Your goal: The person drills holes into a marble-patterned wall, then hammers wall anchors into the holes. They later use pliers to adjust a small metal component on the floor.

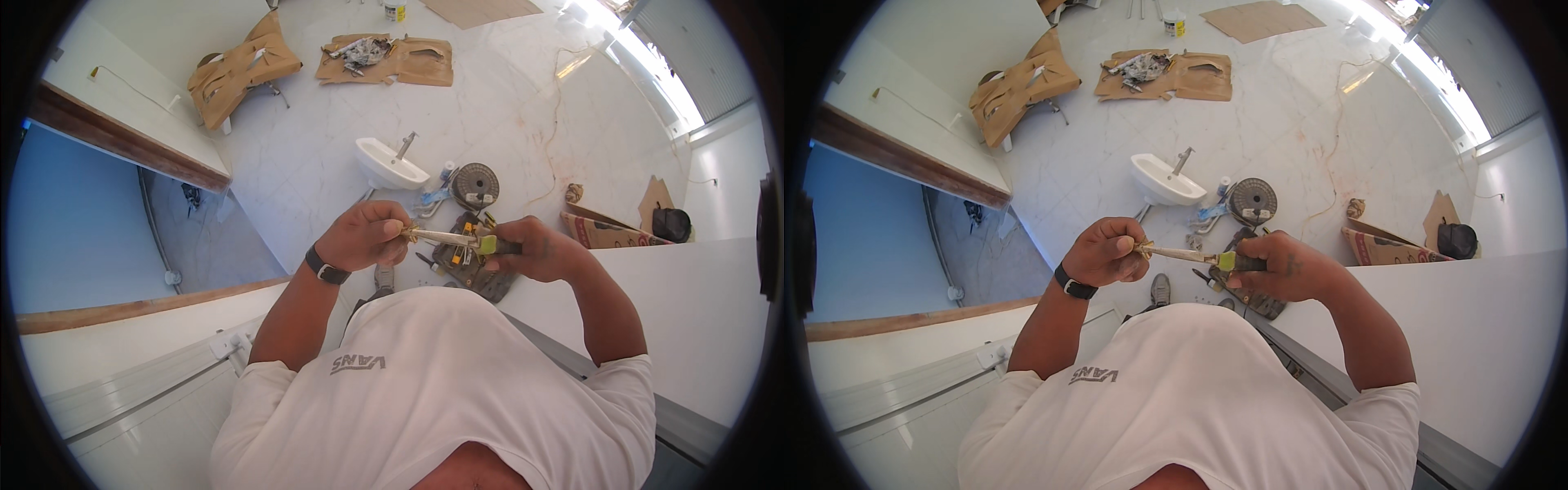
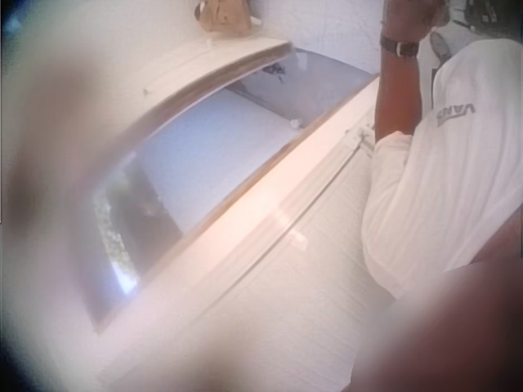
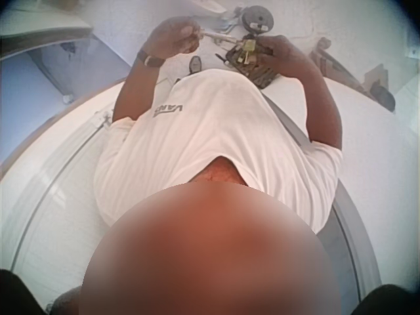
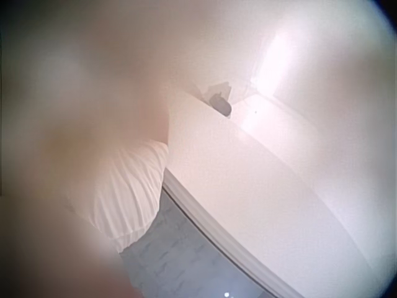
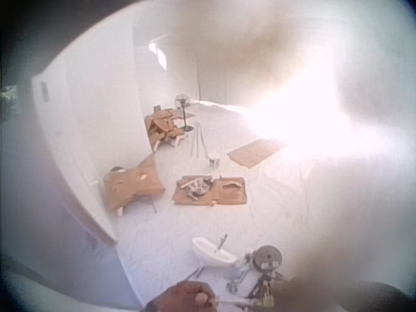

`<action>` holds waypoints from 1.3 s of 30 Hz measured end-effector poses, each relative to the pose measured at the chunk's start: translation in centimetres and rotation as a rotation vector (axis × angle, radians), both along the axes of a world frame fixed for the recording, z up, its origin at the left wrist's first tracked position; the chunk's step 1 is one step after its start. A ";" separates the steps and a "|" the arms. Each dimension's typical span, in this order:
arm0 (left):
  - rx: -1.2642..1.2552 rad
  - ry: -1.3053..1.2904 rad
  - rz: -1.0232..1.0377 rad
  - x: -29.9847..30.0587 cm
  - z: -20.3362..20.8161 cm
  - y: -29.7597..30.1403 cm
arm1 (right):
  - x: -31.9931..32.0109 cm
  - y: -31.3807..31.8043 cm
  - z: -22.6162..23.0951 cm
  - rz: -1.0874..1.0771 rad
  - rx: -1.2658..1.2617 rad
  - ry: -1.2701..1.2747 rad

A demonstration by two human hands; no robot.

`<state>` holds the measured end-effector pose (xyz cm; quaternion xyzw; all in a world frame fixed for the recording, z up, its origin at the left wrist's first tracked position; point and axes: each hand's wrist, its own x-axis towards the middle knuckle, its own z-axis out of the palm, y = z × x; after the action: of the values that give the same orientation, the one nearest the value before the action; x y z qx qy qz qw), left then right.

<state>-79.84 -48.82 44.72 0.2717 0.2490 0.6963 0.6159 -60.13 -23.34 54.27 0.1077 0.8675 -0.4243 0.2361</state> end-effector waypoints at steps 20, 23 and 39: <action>-0.175 0.469 -0.009 -2.6 2.0 -2.1 | 0.0 0.1 0.5 0.245 0.282 0.450; -0.092 0.337 -0.018 -2.6 1.8 -2.2 | -0.3 0.2 0.5 0.203 0.213 0.520; -0.348 0.799 0.523 -1.2 4.4 -1.7 | -0.2 -1.2 4.5 -0.121 -0.063 -0.136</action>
<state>-81.05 -50.52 49.10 0.3386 0.6371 0.6171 0.3141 -60.35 -24.56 58.82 0.1811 0.8276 -0.4565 0.2717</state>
